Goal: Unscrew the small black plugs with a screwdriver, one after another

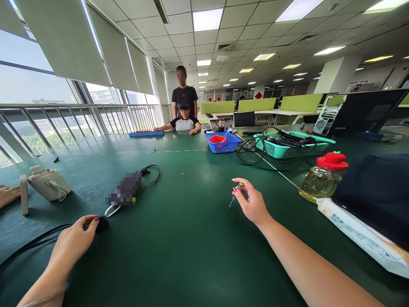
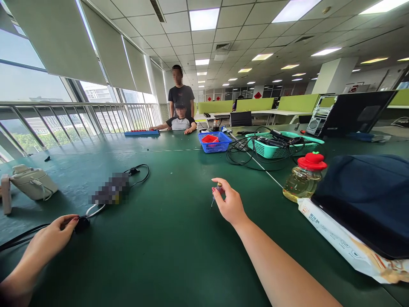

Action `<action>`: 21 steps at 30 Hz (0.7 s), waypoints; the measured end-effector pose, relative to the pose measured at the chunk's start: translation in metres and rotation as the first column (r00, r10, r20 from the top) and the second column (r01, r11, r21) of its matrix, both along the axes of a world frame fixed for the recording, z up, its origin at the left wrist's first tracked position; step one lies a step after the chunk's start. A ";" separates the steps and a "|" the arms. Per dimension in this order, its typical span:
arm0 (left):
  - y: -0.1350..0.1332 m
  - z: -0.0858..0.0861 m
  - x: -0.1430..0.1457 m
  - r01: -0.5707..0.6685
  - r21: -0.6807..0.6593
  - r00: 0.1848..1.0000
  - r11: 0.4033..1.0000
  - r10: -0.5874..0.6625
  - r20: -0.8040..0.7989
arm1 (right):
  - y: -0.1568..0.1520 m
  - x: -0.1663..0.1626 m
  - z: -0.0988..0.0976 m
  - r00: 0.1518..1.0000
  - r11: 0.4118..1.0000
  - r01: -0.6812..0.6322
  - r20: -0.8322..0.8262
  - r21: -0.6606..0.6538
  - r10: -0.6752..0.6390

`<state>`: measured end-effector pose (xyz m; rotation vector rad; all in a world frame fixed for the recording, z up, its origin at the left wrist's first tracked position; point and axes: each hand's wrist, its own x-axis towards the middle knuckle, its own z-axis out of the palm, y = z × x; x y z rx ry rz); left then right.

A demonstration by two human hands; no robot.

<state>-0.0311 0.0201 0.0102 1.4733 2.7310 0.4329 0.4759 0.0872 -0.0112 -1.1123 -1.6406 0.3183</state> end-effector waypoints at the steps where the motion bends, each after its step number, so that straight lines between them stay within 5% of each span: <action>1: -0.001 0.001 0.001 0.001 -0.008 1.000 1.000 -0.002 -0.010 | 0.000 0.000 0.000 1.000 1.000 0.000 -0.002 -0.001 0.000; 21: -0.008 0.017 0.009 0.021 -0.091 0.995 0.996 -0.030 -0.094 | 0.001 0.000 0.000 1.000 1.000 0.000 -0.001 0.010 0.000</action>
